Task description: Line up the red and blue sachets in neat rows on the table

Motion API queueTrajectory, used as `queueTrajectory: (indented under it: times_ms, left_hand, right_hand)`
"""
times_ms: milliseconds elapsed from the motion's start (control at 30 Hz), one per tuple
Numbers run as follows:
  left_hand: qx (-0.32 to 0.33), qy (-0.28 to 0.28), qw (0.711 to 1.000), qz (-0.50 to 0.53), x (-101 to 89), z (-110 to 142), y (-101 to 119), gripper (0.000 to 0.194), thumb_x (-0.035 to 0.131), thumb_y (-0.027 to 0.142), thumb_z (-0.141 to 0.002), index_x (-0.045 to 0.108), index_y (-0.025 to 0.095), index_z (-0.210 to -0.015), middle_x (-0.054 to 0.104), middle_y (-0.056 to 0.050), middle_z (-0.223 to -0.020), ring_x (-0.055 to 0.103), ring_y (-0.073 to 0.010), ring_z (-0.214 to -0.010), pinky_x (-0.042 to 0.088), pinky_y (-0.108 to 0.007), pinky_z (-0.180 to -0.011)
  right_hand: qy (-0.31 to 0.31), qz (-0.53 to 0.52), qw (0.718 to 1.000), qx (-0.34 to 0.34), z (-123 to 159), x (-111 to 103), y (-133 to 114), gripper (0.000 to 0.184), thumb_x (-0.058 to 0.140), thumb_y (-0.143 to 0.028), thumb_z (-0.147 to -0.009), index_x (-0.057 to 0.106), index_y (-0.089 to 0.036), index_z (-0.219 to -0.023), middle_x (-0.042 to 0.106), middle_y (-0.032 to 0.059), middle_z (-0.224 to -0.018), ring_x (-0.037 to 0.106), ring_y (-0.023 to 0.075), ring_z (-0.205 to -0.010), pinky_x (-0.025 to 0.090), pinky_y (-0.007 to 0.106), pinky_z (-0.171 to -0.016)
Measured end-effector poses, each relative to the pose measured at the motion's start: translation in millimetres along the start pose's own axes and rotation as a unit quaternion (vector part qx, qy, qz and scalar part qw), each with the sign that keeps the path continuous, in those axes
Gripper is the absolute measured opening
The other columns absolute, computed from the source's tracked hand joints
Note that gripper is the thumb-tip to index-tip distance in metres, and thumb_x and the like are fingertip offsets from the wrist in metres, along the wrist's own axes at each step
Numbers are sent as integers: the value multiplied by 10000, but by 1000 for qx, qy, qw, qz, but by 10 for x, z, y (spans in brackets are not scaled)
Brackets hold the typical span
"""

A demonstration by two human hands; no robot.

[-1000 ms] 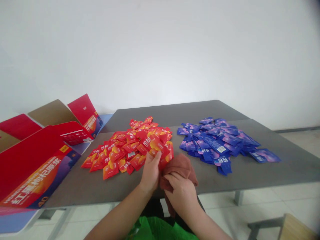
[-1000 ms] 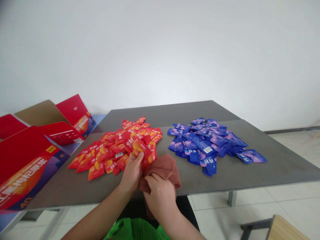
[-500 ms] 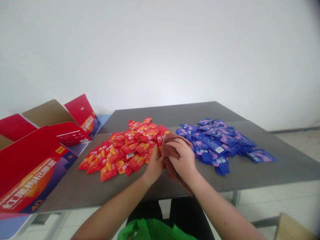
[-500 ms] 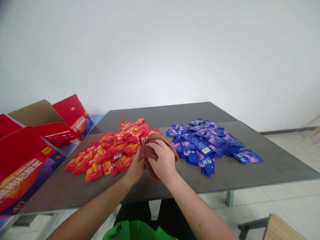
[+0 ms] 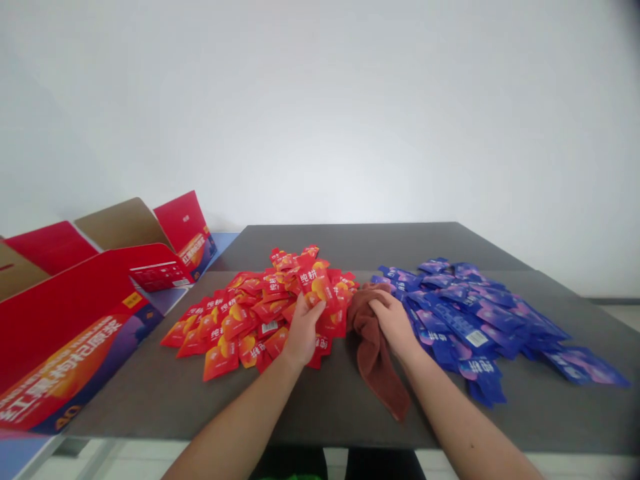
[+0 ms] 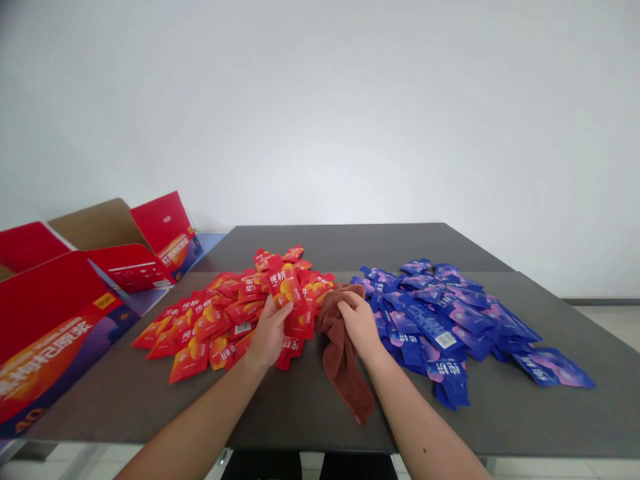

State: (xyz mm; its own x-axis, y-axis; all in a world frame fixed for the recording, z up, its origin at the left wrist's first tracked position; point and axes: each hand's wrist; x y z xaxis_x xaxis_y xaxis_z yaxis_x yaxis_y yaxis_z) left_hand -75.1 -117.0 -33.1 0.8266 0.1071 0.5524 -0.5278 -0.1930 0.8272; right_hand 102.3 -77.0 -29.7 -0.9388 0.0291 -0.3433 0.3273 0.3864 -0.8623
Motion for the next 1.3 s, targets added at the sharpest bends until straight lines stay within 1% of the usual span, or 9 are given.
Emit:
queueTrajectory:
  times_ms: [300, 600, 700, 833, 900, 1000, 1133, 1233, 1300]
  left_hand:
    - [-293, -34, 943, 154, 94, 182, -50, 182, 585, 253, -862, 664, 124, -963, 703, -56, -832, 671, -152, -672, 532, -251, -653]
    - [-368, -177, 854, 322, 51, 250, -11, 94, 533, 198, -848, 586, 121, -859, 488, 34, -608, 444, -28, -414, 383, -131, -465]
    - [-389, -154, 855, 306, 55, 297, -69, 115, 535, 221, -849, 583, 121, -822, 442, 43, -579, 388, -20, -394, 338, -122, -444]
    - [-416, -144, 860, 259, 46, 356, -171, 319, 556, 322, -858, 479, 145, -604, 329, 57, -499, 319, -26, -380, 326, -134, -448]
    - [-416, -168, 856, 259, 45, 359, -188, 305, 545, 281, -869, 464, 150, -606, 279, 74, -479, 254, -19, -358, 297, -126, -433]
    - [-398, -223, 852, 258, 62, 334, -157, 112, 511, 190, -879, 539, 149, -779, 326, 84, -502, 173, -14, -329, 236, -129, -395]
    - [-344, -256, 875, 225, 87, 286, -89, 80, 584, 237, -839, 547, 167, -846, 378, 90, -505, 169, -15, -316, 217, -151, -386]
    - [-295, -234, 917, 129, 103, 265, -55, 191, 602, 365, -832, 552, 180, -824, 395, 82, -479, 227, -35, -320, 202, -173, -382]
    - [-258, -165, 952, 20, 120, 264, -44, 248, 558, 433, -859, 556, 190, -809, 442, 61, -498, 322, -61, -355, 254, -189, -400]
  right_hand:
    - [59, -207, 973, 88, 152, -12, 75, 218, 608, -315, -776, 736, -200, -909, 748, 42, -1003, 639, 233, -1004, 443, 370, -966]
    - [67, -232, 970, 22, 172, -31, 12, 149, 612, -327, -839, 697, -232, -916, 711, 9, -961, 616, 200, -925, 455, 330, -897]
    - [44, -171, 982, -73, 214, -43, -65, 122, 576, -304, -873, 677, -244, -908, 681, 17, -982, 600, 199, -961, 440, 336, -915]
    - [-60, -41, 978, -194, 235, 5, -91, 114, 586, -213, -818, 685, -247, -862, 672, 33, -916, 613, 200, -905, 461, 324, -838]
    - [-62, 42, 981, -177, 216, 34, -38, 147, 567, -187, -805, 687, -243, -869, 676, 43, -928, 616, 206, -899, 460, 325, -813]
    - [13, 128, 990, -64, 163, 35, 68, 140, 539, -231, -827, 678, -227, -846, 684, 60, -927, 616, 227, -886, 453, 347, -790]
    - [122, 29, 992, 12, 115, -33, 99, 145, 538, -281, -836, 658, -206, -866, 689, 46, -897, 615, 216, -852, 458, 351, -810]
    - [165, -45, 985, -13, 124, -101, 33, 129, 528, -234, -819, 646, -198, -859, 671, 27, -888, 601, 197, -857, 456, 336, -834]
    - [184, -61, 980, -32, 147, -155, -13, 125, 520, -214, -821, 642, -202, -847, 652, 13, -868, 590, 187, -846, 452, 324, -820]
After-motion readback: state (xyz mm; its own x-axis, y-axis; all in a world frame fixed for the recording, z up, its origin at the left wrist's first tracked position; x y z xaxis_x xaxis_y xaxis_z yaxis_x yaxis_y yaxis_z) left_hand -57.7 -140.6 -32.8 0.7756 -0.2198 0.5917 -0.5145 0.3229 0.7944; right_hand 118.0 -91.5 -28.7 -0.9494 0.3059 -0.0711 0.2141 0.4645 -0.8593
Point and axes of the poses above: each hand's wrist, its own z-axis away from the middle knuckle, its own x-axis out of the palm, y = z × x
